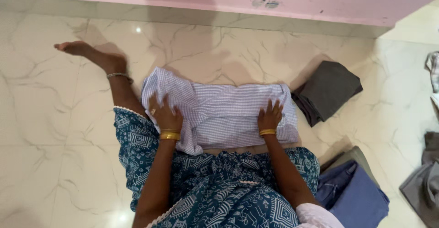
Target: The person sits on the floor and folds a light blue and white checkered shirt by hand, smoothing and aligning the fabric before folding it into a compact rectangle. The folded shirt is placed on a nearby stack of folded clothes.
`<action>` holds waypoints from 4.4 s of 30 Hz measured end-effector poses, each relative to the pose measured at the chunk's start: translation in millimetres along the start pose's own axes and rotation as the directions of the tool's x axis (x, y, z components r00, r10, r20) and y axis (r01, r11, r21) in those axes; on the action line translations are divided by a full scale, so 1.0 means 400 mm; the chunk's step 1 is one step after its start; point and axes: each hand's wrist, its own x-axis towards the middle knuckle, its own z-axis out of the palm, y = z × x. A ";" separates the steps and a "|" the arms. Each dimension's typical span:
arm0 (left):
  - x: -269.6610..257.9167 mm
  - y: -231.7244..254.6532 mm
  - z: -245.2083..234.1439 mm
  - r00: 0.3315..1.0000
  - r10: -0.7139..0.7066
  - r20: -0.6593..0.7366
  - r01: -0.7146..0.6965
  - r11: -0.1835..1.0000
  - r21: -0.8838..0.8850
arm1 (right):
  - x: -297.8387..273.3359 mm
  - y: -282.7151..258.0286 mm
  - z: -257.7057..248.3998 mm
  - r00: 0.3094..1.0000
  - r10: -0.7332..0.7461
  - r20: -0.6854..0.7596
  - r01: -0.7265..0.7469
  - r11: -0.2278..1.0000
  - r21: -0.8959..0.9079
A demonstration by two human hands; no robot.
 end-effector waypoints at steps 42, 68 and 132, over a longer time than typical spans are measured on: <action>0.106 -0.233 0.224 0.868 -0.319 0.382 0.216 0.933 0.287 | 0.409 0.266 0.000 0.956 0.288 0.054 -0.236 0.866 -0.441; -0.243 -0.297 -0.226 0.840 -0.398 0.368 0.315 0.911 0.265 | 0.010 0.128 -0.090 0.957 -0.046 0.286 0.083 0.990 -0.117; -0.185 -0.126 -0.283 0.827 -0.513 0.228 0.460 0.852 0.249 | 0.066 -0.435 -0.116 0.966 -0.246 -0.080 0.251 0.812 0.528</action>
